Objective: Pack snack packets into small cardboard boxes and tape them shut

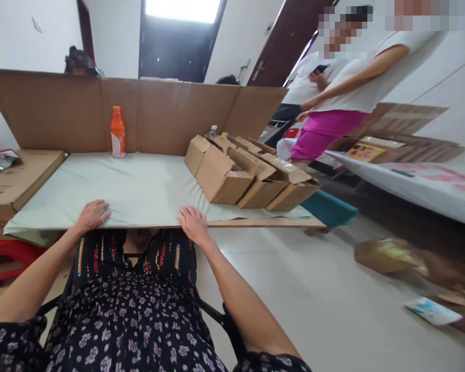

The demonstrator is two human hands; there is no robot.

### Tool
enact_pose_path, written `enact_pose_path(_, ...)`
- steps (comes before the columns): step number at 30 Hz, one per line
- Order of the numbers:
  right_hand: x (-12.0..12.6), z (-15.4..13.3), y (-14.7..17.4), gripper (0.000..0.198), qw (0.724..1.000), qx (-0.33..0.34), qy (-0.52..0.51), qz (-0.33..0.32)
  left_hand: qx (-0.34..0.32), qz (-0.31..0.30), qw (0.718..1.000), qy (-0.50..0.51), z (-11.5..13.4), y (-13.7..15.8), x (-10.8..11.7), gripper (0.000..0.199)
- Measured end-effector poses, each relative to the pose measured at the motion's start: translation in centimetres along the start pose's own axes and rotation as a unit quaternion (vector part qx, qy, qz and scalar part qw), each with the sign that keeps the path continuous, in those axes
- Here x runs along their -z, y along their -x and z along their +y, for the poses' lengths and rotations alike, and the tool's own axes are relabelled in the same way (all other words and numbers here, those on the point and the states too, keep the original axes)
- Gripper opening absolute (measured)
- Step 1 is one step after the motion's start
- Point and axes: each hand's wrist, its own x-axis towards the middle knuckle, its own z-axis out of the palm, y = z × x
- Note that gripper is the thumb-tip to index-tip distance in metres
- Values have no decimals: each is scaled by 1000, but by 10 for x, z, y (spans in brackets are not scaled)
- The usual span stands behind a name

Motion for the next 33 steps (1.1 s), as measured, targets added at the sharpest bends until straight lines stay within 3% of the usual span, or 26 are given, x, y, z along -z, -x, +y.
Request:
enact_pose_path(13, -7, 2, 5, 46, 1000, -19, -2, -4, 36, 25, 999, 32, -1, 6, -8, 33)
enact_pose_path(33, -9, 1, 1, 39, 1000, -9, -10, 22, 34, 37, 998, 22, -1, 7, -4, 33)
